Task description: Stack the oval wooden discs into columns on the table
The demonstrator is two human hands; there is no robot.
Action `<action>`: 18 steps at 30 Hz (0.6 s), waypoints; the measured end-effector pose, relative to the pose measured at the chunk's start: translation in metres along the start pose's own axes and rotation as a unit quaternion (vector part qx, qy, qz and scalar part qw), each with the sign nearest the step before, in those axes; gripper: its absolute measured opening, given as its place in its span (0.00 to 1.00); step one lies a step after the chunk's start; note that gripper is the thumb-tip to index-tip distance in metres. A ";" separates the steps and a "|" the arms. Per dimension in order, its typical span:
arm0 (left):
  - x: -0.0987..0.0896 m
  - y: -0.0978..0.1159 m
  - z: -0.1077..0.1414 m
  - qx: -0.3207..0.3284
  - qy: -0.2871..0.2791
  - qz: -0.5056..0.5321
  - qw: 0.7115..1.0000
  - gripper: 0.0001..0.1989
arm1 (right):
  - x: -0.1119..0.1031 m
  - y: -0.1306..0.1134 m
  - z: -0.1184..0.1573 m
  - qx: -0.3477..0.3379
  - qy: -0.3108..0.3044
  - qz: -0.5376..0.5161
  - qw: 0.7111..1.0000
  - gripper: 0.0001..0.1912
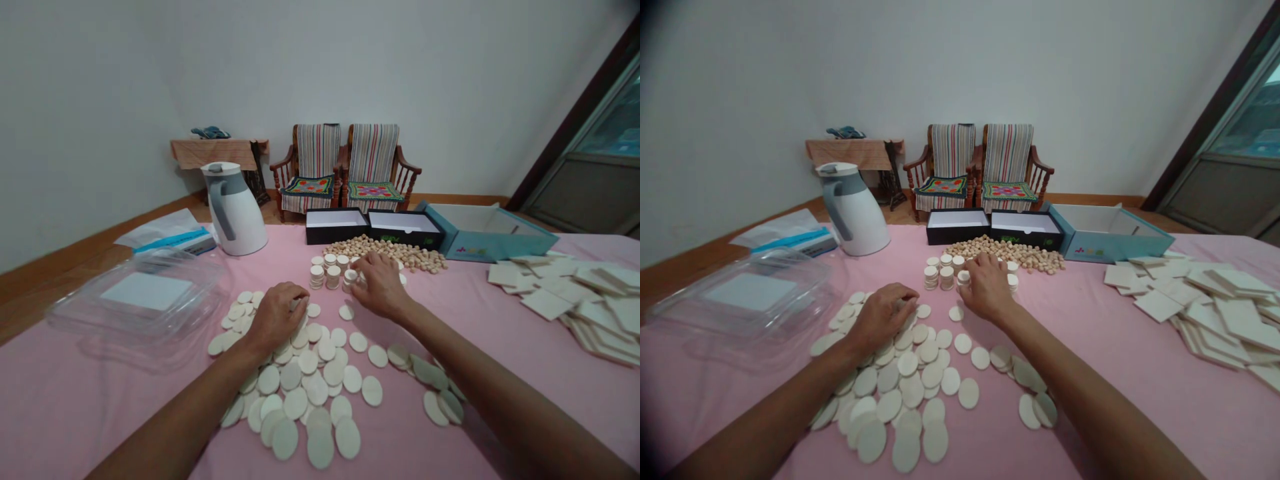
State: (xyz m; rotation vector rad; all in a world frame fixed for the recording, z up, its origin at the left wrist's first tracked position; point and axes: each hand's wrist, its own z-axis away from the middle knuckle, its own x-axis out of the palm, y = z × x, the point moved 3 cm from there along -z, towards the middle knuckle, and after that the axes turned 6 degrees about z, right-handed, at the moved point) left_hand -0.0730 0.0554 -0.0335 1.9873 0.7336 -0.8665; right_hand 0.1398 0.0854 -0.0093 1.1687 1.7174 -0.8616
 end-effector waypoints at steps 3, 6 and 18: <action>-0.003 0.000 0.001 -0.005 0.011 -0.006 1.000 0.07 | 0.006 0.001 -0.010 -0.004 -0.034 0.044 0.998 0.17; -0.004 0.001 0.001 -0.010 0.008 -0.006 1.000 0.07 | 0.011 0.001 -0.017 -0.010 -0.059 0.060 0.996 0.19; -0.001 0.000 0.001 -0.013 -0.006 0.007 1.000 0.07 | 0.016 0.000 -0.026 -0.021 -0.101 0.076 0.992 0.17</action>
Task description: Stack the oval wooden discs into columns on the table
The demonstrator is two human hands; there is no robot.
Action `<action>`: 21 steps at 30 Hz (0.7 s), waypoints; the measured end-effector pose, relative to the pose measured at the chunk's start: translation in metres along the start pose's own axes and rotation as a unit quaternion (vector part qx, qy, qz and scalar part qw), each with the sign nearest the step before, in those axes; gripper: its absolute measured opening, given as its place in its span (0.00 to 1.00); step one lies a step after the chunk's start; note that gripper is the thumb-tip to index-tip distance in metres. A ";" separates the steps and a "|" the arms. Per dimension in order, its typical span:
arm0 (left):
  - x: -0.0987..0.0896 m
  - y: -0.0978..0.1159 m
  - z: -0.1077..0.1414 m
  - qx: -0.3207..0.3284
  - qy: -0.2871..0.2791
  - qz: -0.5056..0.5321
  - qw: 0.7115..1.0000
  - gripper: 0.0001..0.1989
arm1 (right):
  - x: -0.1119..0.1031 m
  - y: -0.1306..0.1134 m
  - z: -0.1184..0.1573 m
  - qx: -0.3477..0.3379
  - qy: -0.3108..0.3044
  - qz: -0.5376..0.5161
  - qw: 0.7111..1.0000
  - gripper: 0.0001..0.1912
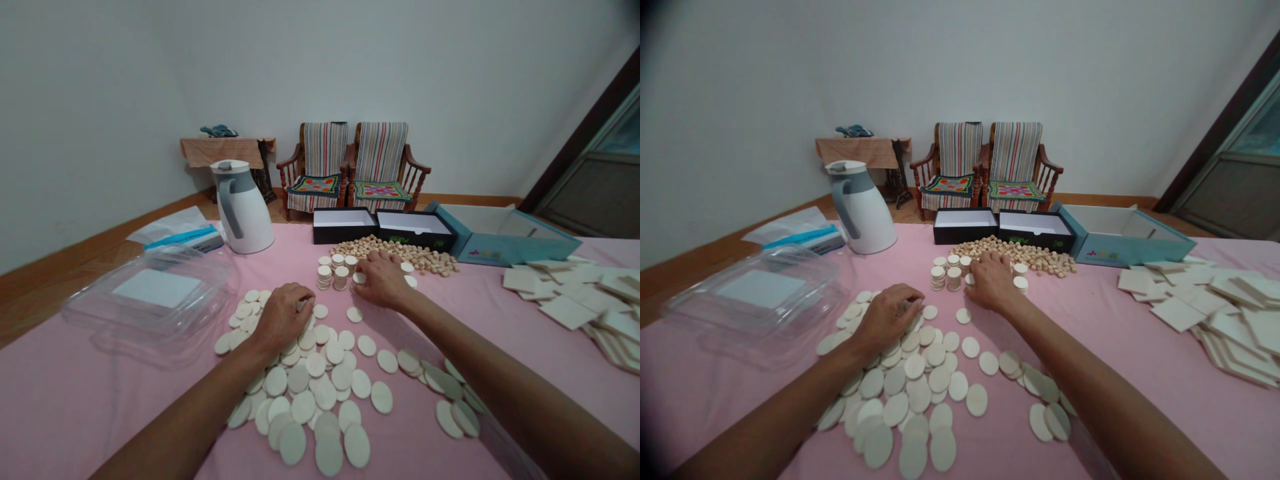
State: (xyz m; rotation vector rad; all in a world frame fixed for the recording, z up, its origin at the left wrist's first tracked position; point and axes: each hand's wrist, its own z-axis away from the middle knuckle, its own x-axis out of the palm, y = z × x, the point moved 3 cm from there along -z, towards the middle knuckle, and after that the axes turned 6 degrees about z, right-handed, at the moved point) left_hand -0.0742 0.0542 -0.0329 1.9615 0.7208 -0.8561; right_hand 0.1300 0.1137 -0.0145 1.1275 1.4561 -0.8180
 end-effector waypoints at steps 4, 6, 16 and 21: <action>0.000 0.000 0.000 -0.002 -0.005 0.002 1.000 0.07 | -0.006 0.002 0.003 -0.003 0.014 -0.020 1.000 0.17; 0.001 0.000 0.000 -0.002 -0.006 0.003 1.000 0.07 | -0.013 0.008 0.009 0.000 0.036 -0.044 0.998 0.16; 0.010 0.005 0.002 0.068 -0.085 0.001 0.994 0.10 | 0.003 -0.006 0.066 -0.090 -0.002 -0.248 0.965 0.16; 0.011 0.004 0.003 0.077 -0.097 -0.004 0.992 0.10 | 0.010 -0.023 0.069 -0.126 -0.021 -0.242 0.962 0.16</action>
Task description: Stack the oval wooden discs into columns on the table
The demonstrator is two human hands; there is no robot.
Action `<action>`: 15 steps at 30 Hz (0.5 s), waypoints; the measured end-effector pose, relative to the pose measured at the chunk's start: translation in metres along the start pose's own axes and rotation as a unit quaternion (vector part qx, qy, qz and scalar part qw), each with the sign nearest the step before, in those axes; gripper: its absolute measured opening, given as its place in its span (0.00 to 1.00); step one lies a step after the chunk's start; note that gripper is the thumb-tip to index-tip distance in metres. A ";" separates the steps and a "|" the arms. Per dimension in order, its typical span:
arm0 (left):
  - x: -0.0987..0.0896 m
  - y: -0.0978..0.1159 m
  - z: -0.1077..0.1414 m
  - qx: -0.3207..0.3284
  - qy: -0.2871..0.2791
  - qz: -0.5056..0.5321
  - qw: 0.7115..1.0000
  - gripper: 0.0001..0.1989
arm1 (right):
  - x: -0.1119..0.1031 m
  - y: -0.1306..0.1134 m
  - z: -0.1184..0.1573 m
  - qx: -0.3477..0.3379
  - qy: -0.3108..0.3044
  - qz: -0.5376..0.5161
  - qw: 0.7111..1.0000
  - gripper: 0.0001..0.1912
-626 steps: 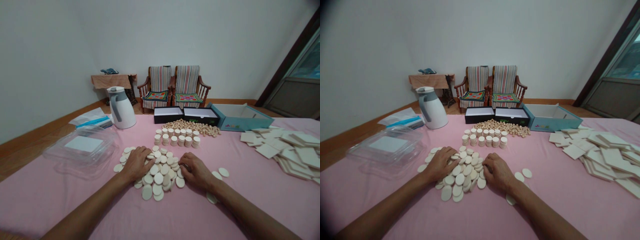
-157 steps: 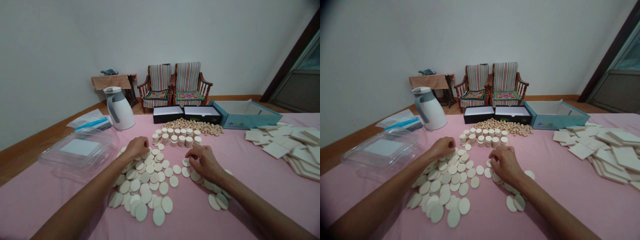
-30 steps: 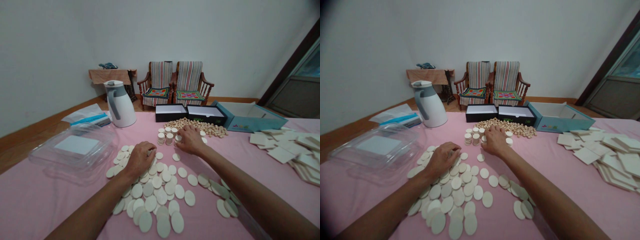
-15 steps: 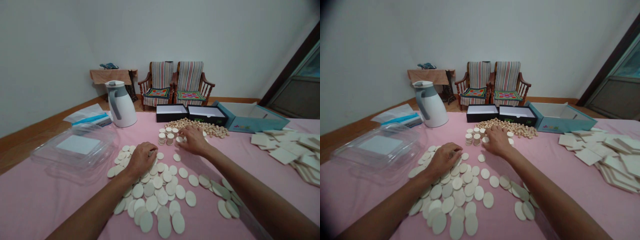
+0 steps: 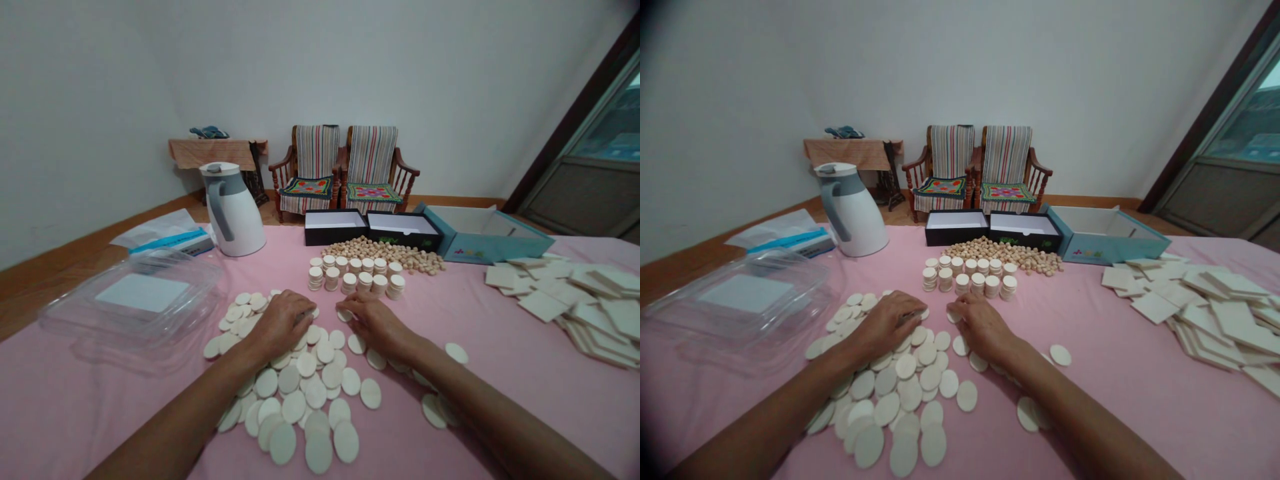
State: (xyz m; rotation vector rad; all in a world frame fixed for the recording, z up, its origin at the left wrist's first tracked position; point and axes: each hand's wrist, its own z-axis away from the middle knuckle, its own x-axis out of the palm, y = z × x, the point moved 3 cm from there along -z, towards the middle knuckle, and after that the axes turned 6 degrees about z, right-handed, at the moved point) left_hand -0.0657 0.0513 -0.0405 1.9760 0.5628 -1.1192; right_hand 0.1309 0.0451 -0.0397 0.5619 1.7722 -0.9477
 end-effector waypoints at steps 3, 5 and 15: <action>0.001 -0.002 0.001 0.000 0.001 -0.002 1.000 0.10 | 0.000 0.001 -0.002 0.013 0.000 0.011 1.000 0.14; 0.002 -0.003 0.001 -0.005 0.005 -0.002 1.000 0.09 | 0.000 0.003 0.000 0.041 0.006 0.019 0.999 0.12; 0.000 -0.001 -0.001 -0.045 -0.017 0.004 0.999 0.09 | -0.006 0.014 0.008 0.070 0.003 0.002 0.998 0.11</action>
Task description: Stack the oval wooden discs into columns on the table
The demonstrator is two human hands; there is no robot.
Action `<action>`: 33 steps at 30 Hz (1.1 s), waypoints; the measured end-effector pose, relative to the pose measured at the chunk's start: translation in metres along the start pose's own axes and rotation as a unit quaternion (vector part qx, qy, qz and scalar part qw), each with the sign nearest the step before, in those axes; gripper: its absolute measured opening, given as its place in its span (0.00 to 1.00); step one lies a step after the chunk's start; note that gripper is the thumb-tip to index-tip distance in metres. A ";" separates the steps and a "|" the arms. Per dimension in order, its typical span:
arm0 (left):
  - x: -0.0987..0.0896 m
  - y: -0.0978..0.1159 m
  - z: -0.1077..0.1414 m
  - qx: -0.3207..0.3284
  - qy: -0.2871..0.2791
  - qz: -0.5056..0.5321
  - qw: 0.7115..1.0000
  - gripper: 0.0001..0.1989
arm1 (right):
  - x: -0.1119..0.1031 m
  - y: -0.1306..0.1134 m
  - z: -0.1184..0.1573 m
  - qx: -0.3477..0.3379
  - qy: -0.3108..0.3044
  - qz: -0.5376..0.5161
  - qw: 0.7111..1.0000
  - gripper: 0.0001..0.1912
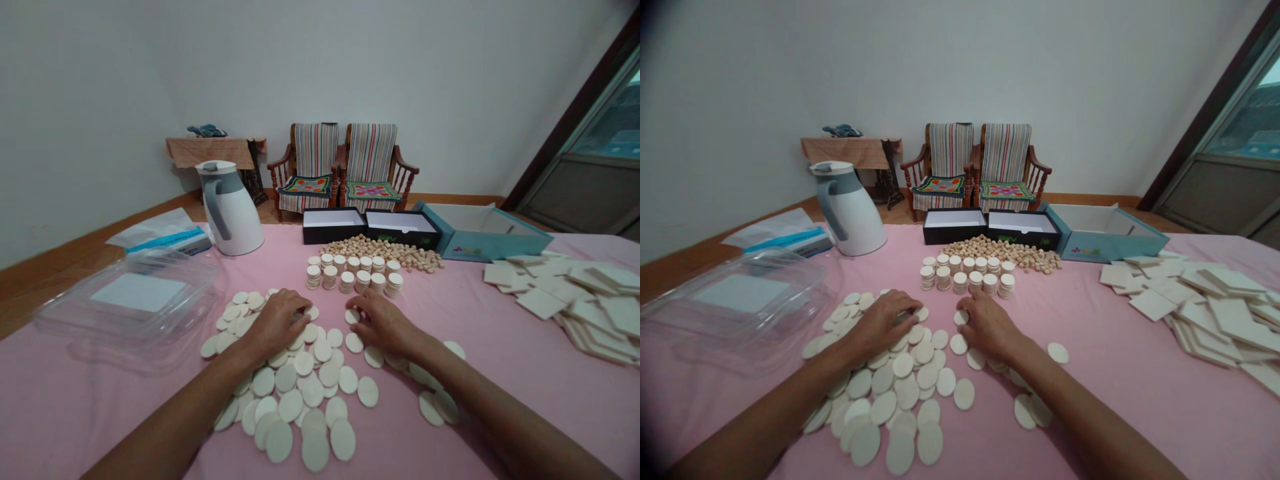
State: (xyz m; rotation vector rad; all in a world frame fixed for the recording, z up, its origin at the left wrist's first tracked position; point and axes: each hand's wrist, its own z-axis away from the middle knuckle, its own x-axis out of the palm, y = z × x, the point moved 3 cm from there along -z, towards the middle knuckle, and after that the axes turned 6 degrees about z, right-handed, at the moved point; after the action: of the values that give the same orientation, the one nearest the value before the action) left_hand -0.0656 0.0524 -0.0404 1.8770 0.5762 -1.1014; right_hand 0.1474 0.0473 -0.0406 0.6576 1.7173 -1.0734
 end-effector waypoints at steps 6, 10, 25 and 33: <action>0.001 -0.002 0.000 0.005 -0.006 -0.006 1.000 0.09 | 0.001 0.003 -0.001 -0.014 -0.004 -0.013 1.000 0.11; 0.001 -0.003 0.000 0.005 -0.005 0.001 1.000 0.09 | 0.004 0.004 -0.001 -0.004 0.012 -0.007 1.000 0.08; 0.001 0.000 0.001 0.004 -0.016 -0.007 1.000 0.06 | -0.031 0.015 -0.034 0.036 0.174 0.078 0.981 0.09; 0.002 -0.002 0.002 0.014 -0.015 -0.004 1.000 0.06 | -0.029 0.011 -0.057 0.050 0.128 0.158 0.978 0.11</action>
State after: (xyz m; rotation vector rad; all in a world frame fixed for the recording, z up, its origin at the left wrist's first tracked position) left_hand -0.0666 0.0521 -0.0438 1.8804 0.5541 -1.1452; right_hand 0.1423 0.1039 -0.0099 1.1333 1.7072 -0.8814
